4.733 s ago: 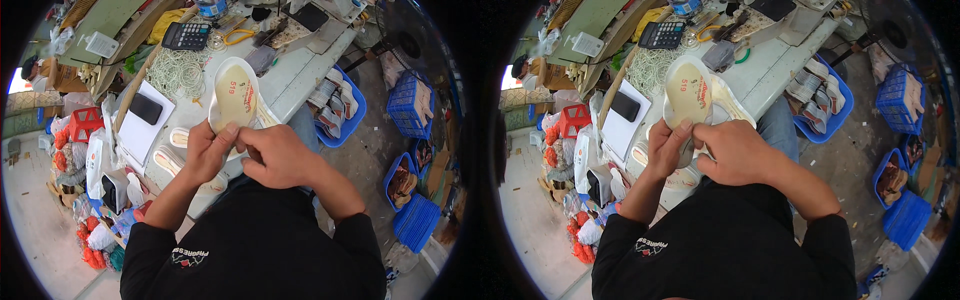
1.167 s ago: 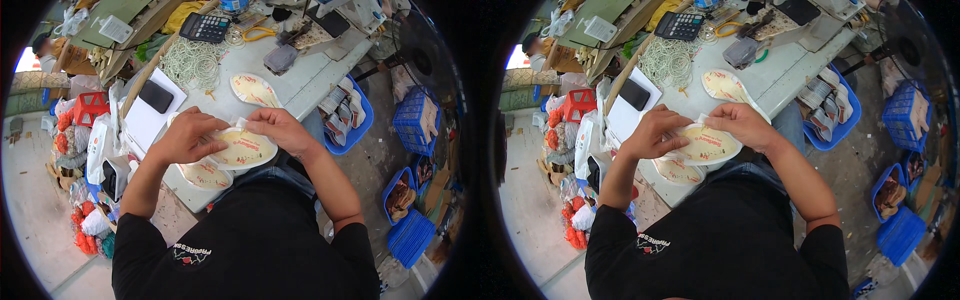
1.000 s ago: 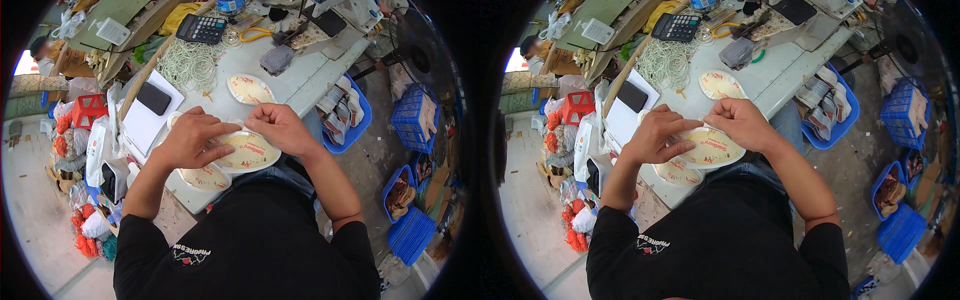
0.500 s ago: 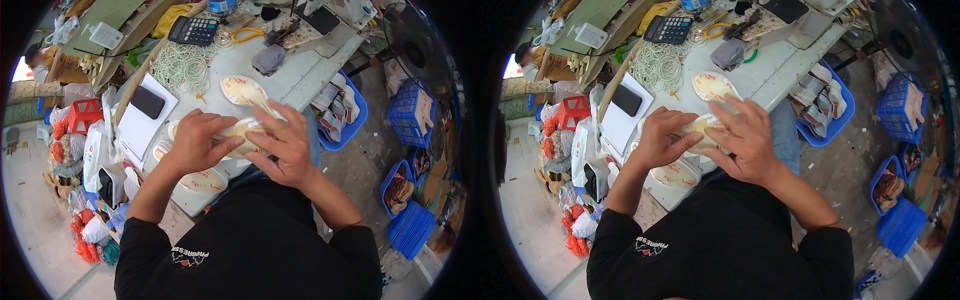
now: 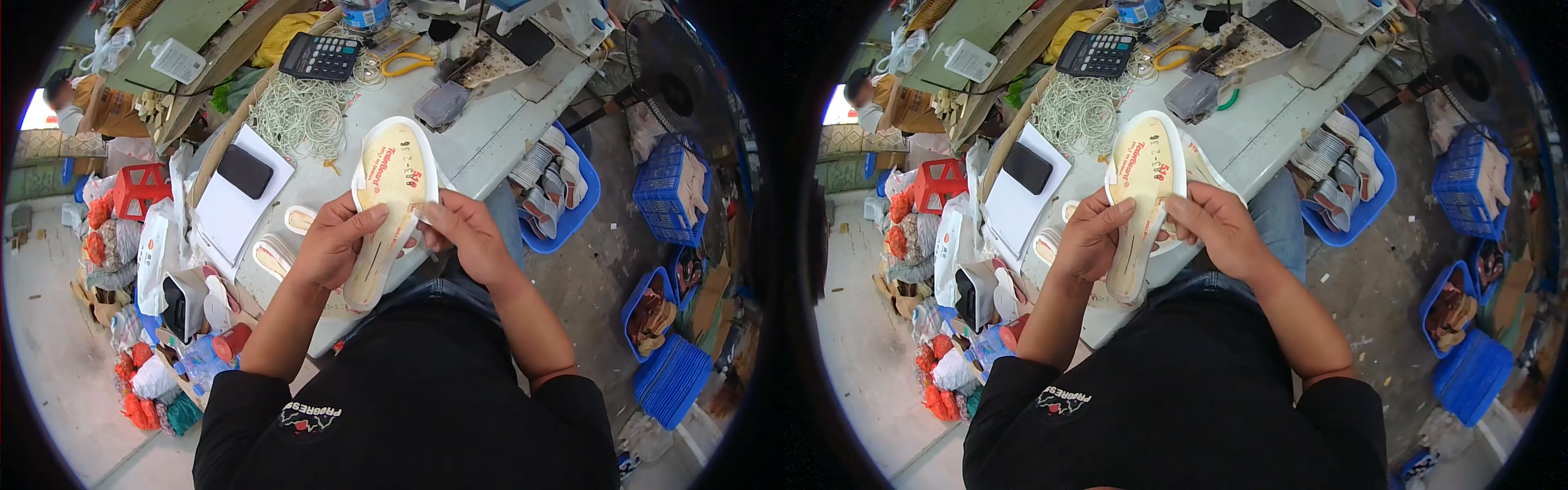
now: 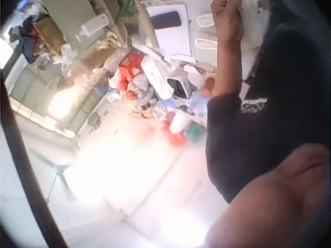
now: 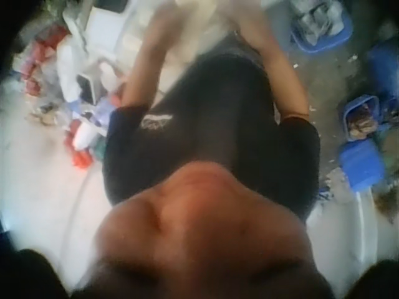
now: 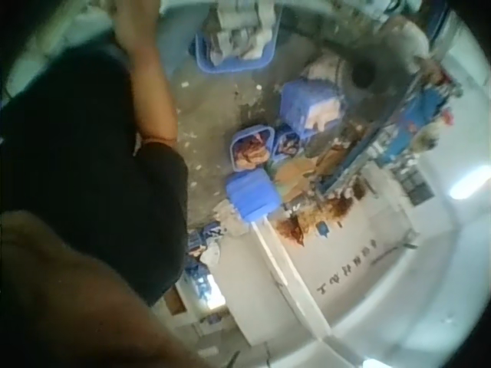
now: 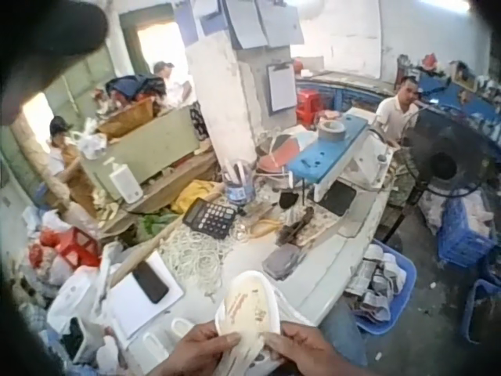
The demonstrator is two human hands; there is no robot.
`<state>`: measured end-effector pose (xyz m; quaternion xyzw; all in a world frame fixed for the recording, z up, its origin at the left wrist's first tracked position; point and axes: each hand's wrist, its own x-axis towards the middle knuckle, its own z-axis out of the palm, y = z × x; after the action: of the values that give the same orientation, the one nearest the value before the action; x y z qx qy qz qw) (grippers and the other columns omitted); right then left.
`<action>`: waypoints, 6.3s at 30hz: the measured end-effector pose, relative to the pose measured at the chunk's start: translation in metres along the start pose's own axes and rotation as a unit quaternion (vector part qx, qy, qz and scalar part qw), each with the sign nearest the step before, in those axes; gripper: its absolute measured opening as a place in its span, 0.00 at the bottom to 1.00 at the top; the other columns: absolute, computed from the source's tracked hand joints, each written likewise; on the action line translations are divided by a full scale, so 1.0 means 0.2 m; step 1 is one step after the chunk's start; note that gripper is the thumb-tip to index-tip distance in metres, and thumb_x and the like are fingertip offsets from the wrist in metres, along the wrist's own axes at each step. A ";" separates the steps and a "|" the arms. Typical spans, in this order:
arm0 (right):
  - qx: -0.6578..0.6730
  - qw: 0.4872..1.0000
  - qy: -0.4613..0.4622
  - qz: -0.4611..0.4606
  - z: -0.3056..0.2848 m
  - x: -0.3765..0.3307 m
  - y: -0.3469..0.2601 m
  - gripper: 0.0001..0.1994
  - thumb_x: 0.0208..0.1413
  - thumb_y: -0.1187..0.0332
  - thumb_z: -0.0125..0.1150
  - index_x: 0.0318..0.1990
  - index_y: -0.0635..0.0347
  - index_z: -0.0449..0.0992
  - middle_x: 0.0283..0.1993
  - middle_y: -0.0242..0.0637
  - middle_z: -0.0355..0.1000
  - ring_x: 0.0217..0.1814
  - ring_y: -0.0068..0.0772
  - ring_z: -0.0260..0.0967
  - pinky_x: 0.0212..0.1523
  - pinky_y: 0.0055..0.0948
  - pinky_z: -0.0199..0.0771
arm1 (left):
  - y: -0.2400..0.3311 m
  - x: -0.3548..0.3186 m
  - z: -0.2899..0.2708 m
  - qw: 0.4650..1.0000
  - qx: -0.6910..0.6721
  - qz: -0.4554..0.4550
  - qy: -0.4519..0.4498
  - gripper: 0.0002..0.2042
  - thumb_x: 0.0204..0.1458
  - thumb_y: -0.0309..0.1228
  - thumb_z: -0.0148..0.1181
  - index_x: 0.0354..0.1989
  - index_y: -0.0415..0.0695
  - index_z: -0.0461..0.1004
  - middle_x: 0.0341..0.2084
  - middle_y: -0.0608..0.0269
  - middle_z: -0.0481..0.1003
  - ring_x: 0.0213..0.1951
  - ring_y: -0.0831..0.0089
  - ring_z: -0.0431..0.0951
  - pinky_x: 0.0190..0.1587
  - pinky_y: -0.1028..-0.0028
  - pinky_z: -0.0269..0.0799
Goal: The person picks up a stack of white shoe insoles from a blue basket and places them on a cluttered workbench. They then separate the insoles one by one, inspecting each one by turning it over and checking the printed size and brand details before placing it into a new pile on the table.
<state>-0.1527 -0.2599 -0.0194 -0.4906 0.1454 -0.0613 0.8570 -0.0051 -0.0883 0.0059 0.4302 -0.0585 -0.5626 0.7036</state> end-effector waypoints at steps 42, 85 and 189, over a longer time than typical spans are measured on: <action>-0.024 0.995 0.088 -0.038 -0.23 0.13 -0.13 0.11 0.63 0.64 0.67 0.46 0.62 0.83 0.33 0.25 0.78 0.30 0.11 0.67 0.31 0.17 0.66 | 0.31 0.22 -0.01 0.805 0.577 0.135 -0.025 0.11 0.60 0.33 0.70 0.39 0.39 0.76 0.25 0.71 0.73 0.30 0.86 0.69 0.32 0.79 0.65; 0.005 0.953 0.220 -0.207 -0.12 0.42 -0.12 0.18 0.60 0.62 0.72 0.24 0.59 0.70 0.22 0.22 0.66 0.25 0.11 0.58 0.24 0.21 0.58 | 0.07 0.42 0.15 0.980 0.166 0.102 0.030 0.14 0.64 0.31 0.63 0.53 0.36 0.78 0.41 0.57 0.84 0.37 0.74 0.85 0.37 0.73 0.82; 0.031 0.999 -0.024 0.010 -0.03 0.00 -0.02 0.12 0.71 0.60 0.58 0.43 0.59 0.79 0.30 0.23 0.71 0.27 0.11 0.62 0.27 0.19 0.62 | -0.01 -0.02 0.11 1.000 0.018 -0.025 0.001 0.19 0.64 0.30 0.61 0.59 0.31 0.72 0.42 0.43 0.82 0.37 0.57 0.88 0.44 0.62 0.89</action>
<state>-0.1538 -0.2668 -0.0198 -0.4638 0.1277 -0.0454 0.8755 -0.0194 -0.0974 0.0198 0.4446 -0.0575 -0.5782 0.6817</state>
